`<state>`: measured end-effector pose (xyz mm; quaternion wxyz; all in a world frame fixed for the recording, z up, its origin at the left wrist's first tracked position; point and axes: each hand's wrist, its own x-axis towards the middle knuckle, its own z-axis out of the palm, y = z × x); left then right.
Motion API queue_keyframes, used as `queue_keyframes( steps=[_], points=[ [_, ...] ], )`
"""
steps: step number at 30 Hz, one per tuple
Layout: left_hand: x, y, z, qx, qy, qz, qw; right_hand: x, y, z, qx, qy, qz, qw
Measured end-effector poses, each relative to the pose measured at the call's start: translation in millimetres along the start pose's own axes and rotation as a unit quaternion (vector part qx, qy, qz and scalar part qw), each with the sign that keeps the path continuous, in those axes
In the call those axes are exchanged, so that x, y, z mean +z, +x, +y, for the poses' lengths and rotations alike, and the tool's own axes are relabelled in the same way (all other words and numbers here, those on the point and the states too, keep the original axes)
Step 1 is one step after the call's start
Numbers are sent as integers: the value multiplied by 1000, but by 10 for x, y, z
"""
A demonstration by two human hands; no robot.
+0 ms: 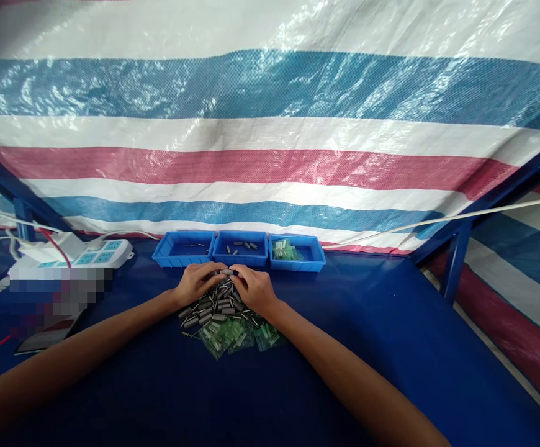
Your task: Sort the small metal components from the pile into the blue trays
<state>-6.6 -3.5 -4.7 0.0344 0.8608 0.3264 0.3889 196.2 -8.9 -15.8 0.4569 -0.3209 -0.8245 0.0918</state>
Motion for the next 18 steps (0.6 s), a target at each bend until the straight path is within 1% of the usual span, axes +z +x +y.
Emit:
queue_keyframes(
  steps=[4, 8, 18],
  points=[
    [15, -8, -9, 16, -7, 18, 1000, -26, 19, -27, -5, 18, -22, 1000],
    [14, -13, -20, 29, -16, 18, 999, -33, 38, -35, -3, -5, -32, 999],
    [11, -15, -21, 3, -14, 24, 1000, 2, 12, 9, -26, 3, -5, 1000]
  ],
)
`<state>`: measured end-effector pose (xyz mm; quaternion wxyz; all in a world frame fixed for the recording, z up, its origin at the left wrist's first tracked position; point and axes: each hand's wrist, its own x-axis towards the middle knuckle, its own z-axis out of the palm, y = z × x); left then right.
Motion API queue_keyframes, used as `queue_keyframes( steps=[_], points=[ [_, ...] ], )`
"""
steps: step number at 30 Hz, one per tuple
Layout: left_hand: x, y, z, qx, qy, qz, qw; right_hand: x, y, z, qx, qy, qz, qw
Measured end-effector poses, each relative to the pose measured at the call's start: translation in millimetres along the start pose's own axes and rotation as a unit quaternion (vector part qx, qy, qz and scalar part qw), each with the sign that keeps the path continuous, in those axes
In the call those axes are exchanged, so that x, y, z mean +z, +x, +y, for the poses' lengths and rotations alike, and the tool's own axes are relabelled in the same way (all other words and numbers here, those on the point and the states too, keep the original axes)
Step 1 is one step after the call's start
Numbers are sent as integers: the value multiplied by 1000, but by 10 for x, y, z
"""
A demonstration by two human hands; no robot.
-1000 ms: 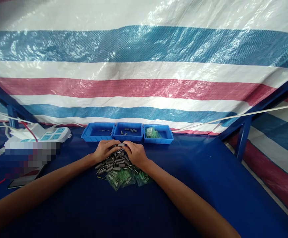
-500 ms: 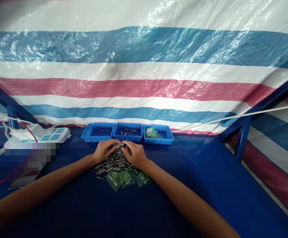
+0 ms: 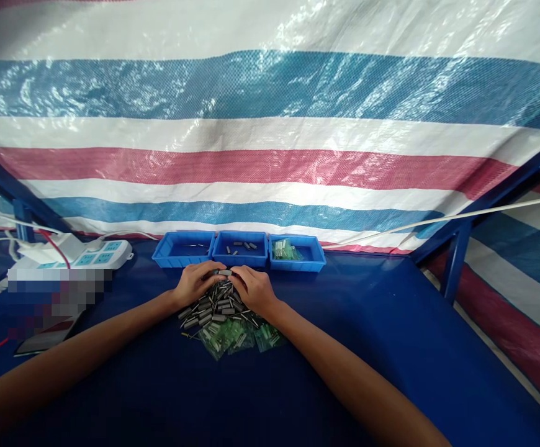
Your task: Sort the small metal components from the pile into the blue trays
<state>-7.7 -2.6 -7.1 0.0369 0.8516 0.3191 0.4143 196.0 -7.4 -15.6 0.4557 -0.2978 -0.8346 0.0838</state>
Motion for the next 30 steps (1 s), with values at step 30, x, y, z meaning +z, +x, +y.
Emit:
queue_keyframes(
  steps=[30],
  points=[
    [6, -9, -27, 0, -18, -14, 1000, 1, -9, 6, 25, 19, 0, 999]
  ],
)
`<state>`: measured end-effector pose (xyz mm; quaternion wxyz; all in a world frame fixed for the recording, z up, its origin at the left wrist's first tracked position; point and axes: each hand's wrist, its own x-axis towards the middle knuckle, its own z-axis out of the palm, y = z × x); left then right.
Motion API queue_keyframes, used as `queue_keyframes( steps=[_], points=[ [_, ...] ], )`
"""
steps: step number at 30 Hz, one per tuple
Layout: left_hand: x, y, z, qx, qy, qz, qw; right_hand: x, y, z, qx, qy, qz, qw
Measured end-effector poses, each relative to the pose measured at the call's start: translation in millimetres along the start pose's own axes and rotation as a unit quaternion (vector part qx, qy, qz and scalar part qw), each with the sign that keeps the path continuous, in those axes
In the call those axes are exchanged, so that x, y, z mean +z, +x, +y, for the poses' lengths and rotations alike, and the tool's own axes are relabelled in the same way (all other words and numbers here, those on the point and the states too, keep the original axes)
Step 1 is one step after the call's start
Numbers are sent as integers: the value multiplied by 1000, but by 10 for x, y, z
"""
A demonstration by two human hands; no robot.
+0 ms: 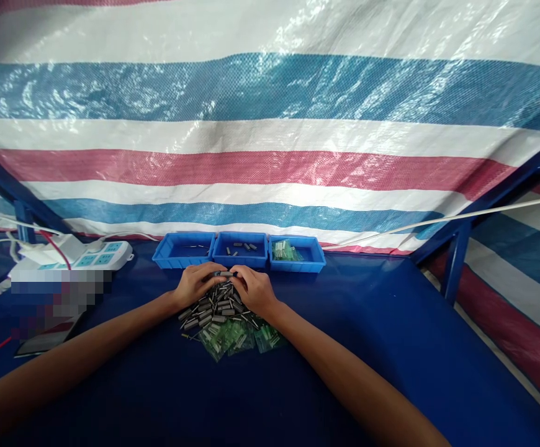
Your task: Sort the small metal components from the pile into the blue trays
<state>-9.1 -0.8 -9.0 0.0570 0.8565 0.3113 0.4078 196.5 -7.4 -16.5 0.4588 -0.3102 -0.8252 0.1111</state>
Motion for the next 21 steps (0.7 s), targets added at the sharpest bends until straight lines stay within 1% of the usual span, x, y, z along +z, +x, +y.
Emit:
queue_keyframes(
  steps=[4, 8, 16, 21],
  points=[
    [0, 3, 7, -4, 11, 0, 1000, 11, -12, 16, 4, -4, -5, 1000],
    [-1, 9, 19, -10, 15, -8, 1000, 12, -15, 14, 8, -7, 2, 1000],
    [-9, 17, 33, 28, 10, 20, 999, -50, 15, -55, 9, 14, -15, 1000],
    [-12, 7, 29, 44, 7, 32, 998, -26, 20, -46, -6, -8, -17, 1000]
  ],
)
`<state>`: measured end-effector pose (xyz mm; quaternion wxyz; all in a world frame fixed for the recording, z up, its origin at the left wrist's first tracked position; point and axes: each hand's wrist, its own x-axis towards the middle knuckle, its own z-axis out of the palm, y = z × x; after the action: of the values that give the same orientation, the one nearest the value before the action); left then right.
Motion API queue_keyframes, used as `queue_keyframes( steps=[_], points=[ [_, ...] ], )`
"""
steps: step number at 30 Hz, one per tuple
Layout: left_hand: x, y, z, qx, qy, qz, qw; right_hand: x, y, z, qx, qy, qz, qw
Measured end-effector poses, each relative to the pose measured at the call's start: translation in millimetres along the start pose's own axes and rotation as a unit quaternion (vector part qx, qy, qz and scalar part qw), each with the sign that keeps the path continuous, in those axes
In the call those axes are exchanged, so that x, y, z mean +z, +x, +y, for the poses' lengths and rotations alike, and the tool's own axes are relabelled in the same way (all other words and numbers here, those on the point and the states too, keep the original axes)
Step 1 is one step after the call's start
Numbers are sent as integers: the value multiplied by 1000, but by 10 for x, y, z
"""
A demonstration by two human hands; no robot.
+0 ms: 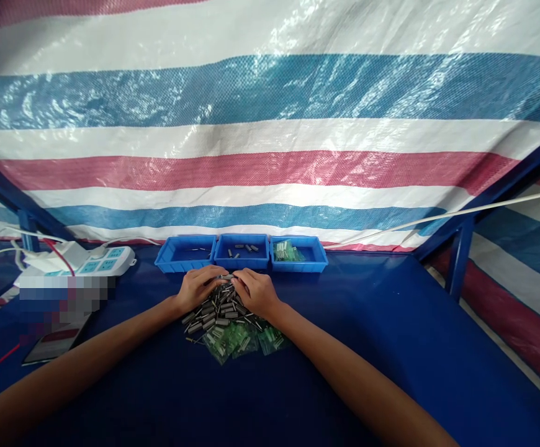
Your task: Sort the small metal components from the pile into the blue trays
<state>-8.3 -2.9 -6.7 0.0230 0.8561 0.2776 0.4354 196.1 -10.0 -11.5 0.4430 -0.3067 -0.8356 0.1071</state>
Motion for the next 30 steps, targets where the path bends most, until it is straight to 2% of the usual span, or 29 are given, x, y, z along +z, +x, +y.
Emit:
queue_keyframes(
  steps=[15, 23, 30],
  points=[
    [-16, 33, 25, -21, -54, -3, 998, 48, -2, 55, -16, -33, 7, 999],
    [-1, 38, 26, -93, -39, -30, 994, 12, 4, 27, 28, -8, 14, 999],
    [33, 3, 5, -96, -18, 0, 995, -1, 6, 6, 36, -2, 13, 999]
  ],
)
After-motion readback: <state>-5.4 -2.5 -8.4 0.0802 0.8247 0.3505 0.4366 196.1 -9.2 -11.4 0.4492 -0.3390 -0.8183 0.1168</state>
